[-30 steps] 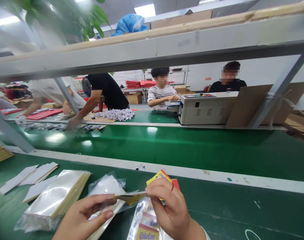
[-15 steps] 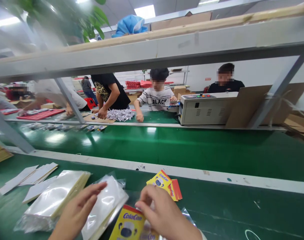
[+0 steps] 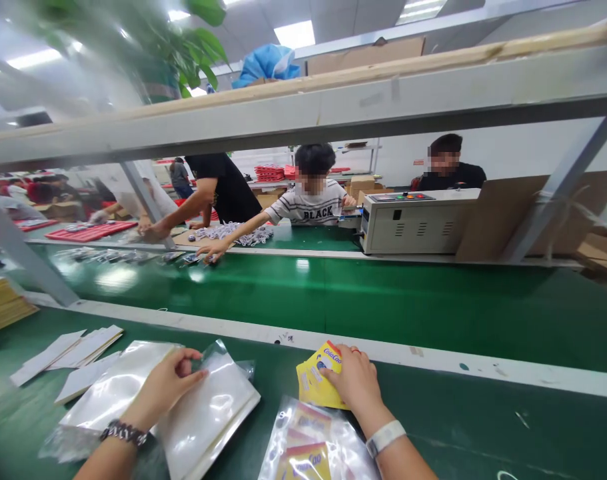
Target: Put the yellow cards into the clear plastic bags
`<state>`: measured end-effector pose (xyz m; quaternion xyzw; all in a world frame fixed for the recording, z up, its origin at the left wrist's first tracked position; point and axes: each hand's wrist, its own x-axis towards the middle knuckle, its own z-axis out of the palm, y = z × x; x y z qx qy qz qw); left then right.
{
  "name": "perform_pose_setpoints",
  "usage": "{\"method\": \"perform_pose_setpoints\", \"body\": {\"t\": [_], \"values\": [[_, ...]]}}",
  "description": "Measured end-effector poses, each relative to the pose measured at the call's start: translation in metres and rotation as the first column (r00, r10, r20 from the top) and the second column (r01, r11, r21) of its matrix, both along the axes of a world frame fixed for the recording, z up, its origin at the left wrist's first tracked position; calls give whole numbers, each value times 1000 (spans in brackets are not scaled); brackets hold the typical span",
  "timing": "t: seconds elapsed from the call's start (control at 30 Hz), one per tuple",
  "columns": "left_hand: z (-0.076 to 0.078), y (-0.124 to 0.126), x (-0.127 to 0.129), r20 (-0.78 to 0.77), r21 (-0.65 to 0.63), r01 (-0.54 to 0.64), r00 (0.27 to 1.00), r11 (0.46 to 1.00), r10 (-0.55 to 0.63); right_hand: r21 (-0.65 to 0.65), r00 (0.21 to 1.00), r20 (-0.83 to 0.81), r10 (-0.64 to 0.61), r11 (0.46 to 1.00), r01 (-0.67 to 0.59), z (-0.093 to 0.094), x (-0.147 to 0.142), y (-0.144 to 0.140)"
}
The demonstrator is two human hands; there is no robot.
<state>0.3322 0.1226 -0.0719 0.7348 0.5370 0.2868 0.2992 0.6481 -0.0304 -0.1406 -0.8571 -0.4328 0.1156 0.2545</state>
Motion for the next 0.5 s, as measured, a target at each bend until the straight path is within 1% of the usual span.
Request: {"method": "perform_pose_setpoints", "body": {"t": [0.1, 0.2, 0.33, 0.5], "values": [[-1, -2, -6, 182, -109, 29, 983, 994, -8, 26, 999, -38, -7, 1000, 8, -3, 9, -2], [-2, -9, -7, 319, -201, 27, 947, 979, 40, 58, 996, -92, 3, 998, 2, -4, 16, -4], [1, -20, -1, 392, -268, -7, 913, 963, 115, 85, 987, -159, 12, 996, 2, -6, 20, -5], [10, -28, 6, 424, -302, -29, 891, 953, 161, 127, 974, -225, 25, 992, 4, -6, 19, -6]]}}
